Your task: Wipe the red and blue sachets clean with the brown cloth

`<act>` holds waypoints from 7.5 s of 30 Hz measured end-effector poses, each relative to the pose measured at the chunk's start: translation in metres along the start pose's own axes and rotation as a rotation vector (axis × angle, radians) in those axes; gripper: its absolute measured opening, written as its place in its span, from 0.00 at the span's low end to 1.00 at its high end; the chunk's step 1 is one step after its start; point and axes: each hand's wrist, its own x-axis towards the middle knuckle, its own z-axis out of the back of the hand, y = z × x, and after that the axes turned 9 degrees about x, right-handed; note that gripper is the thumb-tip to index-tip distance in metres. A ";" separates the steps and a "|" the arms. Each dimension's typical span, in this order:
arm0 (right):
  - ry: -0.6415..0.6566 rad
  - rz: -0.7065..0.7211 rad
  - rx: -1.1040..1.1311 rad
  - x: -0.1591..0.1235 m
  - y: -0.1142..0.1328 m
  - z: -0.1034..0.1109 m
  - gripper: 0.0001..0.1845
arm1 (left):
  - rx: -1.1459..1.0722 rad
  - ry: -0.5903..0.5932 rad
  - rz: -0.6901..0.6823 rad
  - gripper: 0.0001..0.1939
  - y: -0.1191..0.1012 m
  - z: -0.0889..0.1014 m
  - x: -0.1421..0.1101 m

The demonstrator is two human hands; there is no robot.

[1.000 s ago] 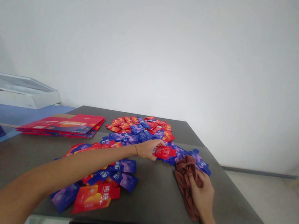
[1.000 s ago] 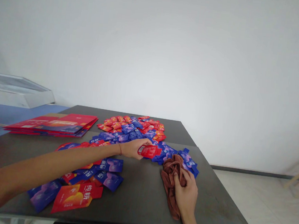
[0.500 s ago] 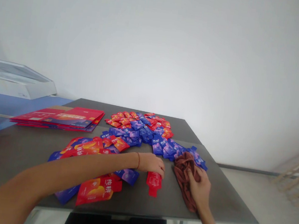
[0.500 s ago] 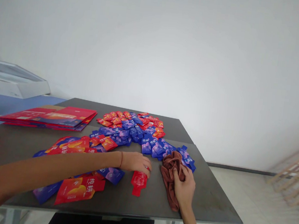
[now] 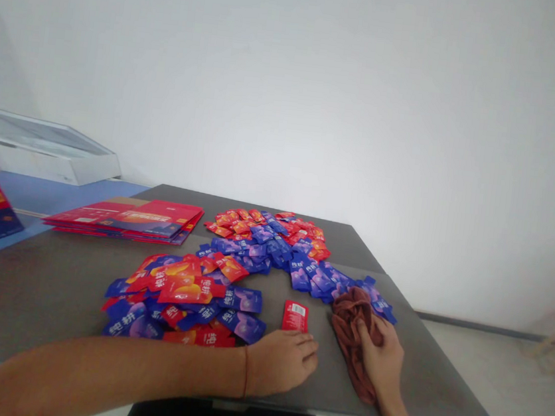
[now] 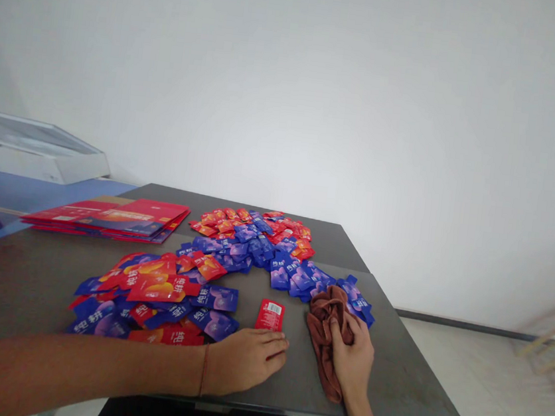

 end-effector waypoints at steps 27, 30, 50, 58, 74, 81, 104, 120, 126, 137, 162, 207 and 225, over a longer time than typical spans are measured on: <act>-0.017 -0.009 -0.040 0.001 0.000 0.001 0.31 | -0.129 -0.001 0.206 0.22 -0.010 -0.007 -0.031; -0.020 -0.009 -0.037 0.000 -0.001 0.000 0.31 | -0.070 0.008 0.184 0.22 -0.010 -0.009 -0.031; -0.016 -0.011 -0.036 0.001 0.003 0.000 0.30 | 0.003 0.046 0.153 0.23 -0.020 -0.012 -0.040; 0.082 0.052 0.005 0.002 0.004 0.000 0.28 | 0.041 0.027 0.114 0.20 -0.023 -0.010 -0.043; 0.755 0.311 -0.117 0.020 0.032 0.025 0.37 | 0.159 0.145 0.189 0.18 -0.040 -0.005 -0.042; 0.427 0.348 -0.145 0.007 0.031 0.005 0.20 | 0.160 0.105 0.156 0.16 -0.040 -0.008 -0.048; 1.065 0.612 -0.312 0.012 0.135 -0.039 0.22 | 0.164 -0.044 0.117 0.13 -0.036 -0.004 -0.050; 0.781 0.511 -0.164 0.042 0.106 -0.050 0.27 | 0.163 0.032 0.079 0.17 -0.036 -0.006 -0.051; 0.827 0.607 -0.131 0.032 0.131 -0.029 0.28 | 0.163 0.012 0.078 0.17 -0.036 -0.005 -0.051; 1.061 0.678 -0.213 0.016 0.126 -0.037 0.25 | 0.131 0.021 0.101 0.16 -0.036 -0.004 -0.051; 0.755 0.535 -0.170 0.043 0.097 -0.060 0.27 | 0.081 0.133 0.132 0.15 -0.034 0.003 -0.047; 0.198 0.530 -0.046 0.035 0.091 0.046 0.20 | 0.055 0.239 0.202 0.16 -0.027 -0.001 -0.001; 0.681 0.467 -0.231 0.008 0.132 -0.006 0.27 | 0.020 0.187 0.089 0.17 -0.032 0.010 -0.054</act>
